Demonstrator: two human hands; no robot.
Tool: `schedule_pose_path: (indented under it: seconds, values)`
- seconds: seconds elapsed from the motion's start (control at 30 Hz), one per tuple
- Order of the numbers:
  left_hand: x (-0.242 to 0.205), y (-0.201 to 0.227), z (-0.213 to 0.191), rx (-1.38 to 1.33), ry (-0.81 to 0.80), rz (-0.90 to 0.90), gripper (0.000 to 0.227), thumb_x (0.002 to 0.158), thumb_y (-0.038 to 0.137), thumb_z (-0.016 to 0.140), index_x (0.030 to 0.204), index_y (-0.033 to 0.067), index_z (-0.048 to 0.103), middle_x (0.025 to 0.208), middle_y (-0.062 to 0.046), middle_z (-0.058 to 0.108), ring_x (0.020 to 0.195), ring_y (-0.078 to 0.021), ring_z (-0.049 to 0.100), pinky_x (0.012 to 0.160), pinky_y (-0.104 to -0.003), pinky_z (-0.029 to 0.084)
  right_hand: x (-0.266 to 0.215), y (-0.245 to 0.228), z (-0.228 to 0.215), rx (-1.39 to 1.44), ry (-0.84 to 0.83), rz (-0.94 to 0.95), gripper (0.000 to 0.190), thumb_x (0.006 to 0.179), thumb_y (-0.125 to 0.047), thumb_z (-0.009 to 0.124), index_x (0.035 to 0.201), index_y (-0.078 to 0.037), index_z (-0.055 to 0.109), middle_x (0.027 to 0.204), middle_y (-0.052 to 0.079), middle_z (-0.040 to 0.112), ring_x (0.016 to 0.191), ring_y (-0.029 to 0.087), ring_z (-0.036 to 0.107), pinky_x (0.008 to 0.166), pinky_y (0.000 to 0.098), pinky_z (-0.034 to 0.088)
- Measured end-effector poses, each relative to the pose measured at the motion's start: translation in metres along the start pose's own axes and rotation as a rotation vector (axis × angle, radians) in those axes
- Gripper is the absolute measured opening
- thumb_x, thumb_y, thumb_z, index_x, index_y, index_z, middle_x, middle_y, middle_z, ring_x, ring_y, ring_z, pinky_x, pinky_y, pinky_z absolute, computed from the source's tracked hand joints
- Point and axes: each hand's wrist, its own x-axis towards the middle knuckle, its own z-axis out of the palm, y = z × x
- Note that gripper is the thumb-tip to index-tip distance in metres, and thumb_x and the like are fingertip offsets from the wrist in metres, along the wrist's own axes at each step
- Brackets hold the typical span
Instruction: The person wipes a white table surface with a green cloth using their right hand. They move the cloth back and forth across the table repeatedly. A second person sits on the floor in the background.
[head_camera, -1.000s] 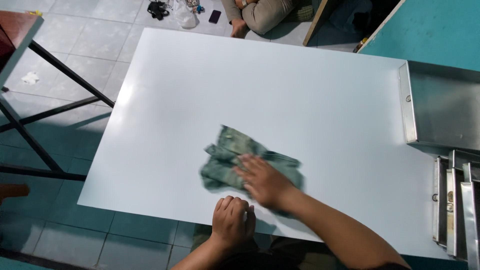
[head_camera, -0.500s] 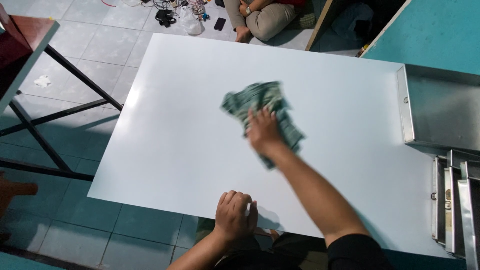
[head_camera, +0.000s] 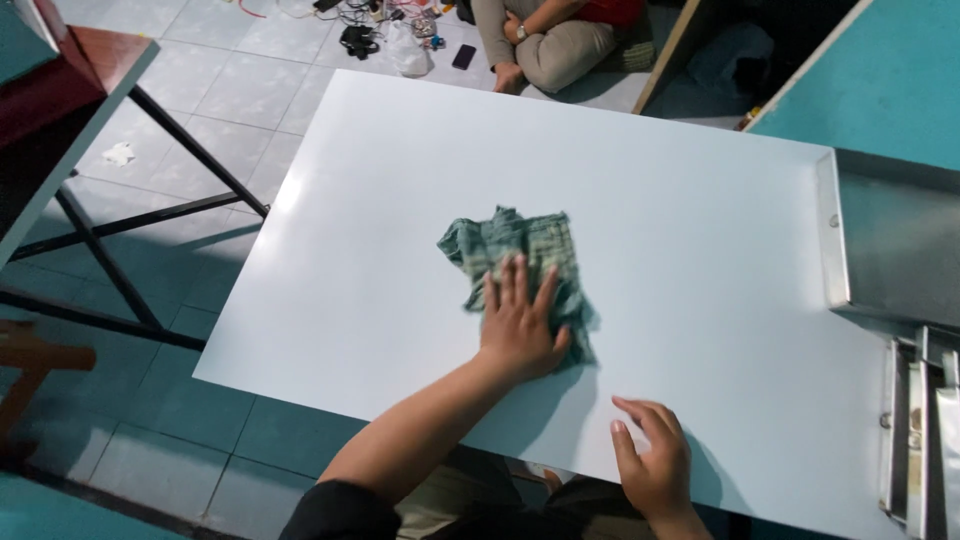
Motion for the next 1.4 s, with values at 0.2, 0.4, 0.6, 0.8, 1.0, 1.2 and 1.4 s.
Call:
schedule_pose_path:
  seconds: [0.2,0.4,0.6,0.8,1.0,1.2,1.4]
  values:
    - [0.128,-0.058,0.027,0.046,0.370,0.020,0.077,0.084,0.057,0.048,0.156,0.0318,0.039,0.168,-0.018,0.023,0.155,-0.0433,0.015,0.122,-0.064,0.006,-0.002,0.002,0.010,-0.077,0.085,-0.133,0.022,0.093,-0.016,0.064,0.109,-0.008,0.077,0.104,0.006,0.076,0.099,0.024,0.069,0.089,0.0365,0.056]
    - [0.126,-0.221,0.001,0.057,0.479,-0.329,0.071,0.088,0.058,0.046,0.155,0.0316,0.044,0.168,-0.010,0.027,0.154,-0.0407,0.017,0.116,-0.068,0.015,-0.006,0.008,0.011,-0.069,0.146,-0.181,0.016,0.093,-0.016,0.063,0.098,-0.010,0.078,0.094,0.003,0.076,0.087,0.021,0.069,0.081,0.0345,0.054]
    - [-0.014,-0.207,0.002,0.179,0.338,-0.343,0.072,0.098,0.054,0.038,0.162,0.0247,0.025,0.169,-0.012,0.022,0.155,-0.0396,0.013,0.122,-0.061,0.010,-0.006,0.008,0.015,-0.028,0.201,-0.175,0.012,0.089,-0.011,0.066,0.089,-0.011,0.078,0.085,0.001,0.075,0.080,0.019,0.070,0.076,0.0326,0.055]
    - [-0.009,-0.120,0.063,0.167,0.388,0.351,0.072,0.097,0.056,0.048,0.160,0.0234,0.036,0.164,-0.011,0.037,0.156,-0.0375,0.020,0.124,-0.054,0.013,-0.010,0.005,0.020,-0.026,0.207,-0.084,0.014,0.092,-0.015,0.065,0.088,-0.013,0.079,0.084,0.002,0.075,0.079,0.021,0.070,0.075,0.0343,0.057]
    - [0.133,-0.130,0.023,0.159,0.443,0.408,0.061,0.094,0.045,0.052,0.153,0.0316,0.048,0.163,-0.009,0.040,0.148,-0.0428,0.035,0.116,-0.063,0.024,-0.011,-0.001,0.022,-0.064,0.221,-0.016,0.013,0.093,-0.014,0.068,0.090,-0.011,0.080,0.086,0.002,0.076,0.083,0.020,0.070,0.078,0.0328,0.057]
    - [0.167,-0.309,-0.007,0.037,0.421,-0.237,0.066,0.094,0.052,0.044,0.158,0.0358,0.040,0.167,-0.010,0.030,0.154,-0.0385,0.020,0.121,-0.060,0.013,-0.014,0.008,0.024,-0.071,0.217,-0.020,0.012,0.091,-0.013,0.068,0.091,-0.014,0.080,0.086,0.001,0.076,0.081,0.019,0.069,0.078,0.0334,0.055]
    - [-0.010,-0.306,-0.036,0.106,0.345,-0.511,0.064,0.103,0.049,0.030,0.163,0.0264,0.026,0.169,-0.012,0.023,0.154,-0.0415,0.018,0.123,-0.055,0.016,-0.014,0.015,0.024,-0.009,0.230,-0.069,0.012,0.088,-0.012,0.067,0.089,-0.015,0.079,0.081,-0.001,0.074,0.077,0.017,0.068,0.076,0.0318,0.054]
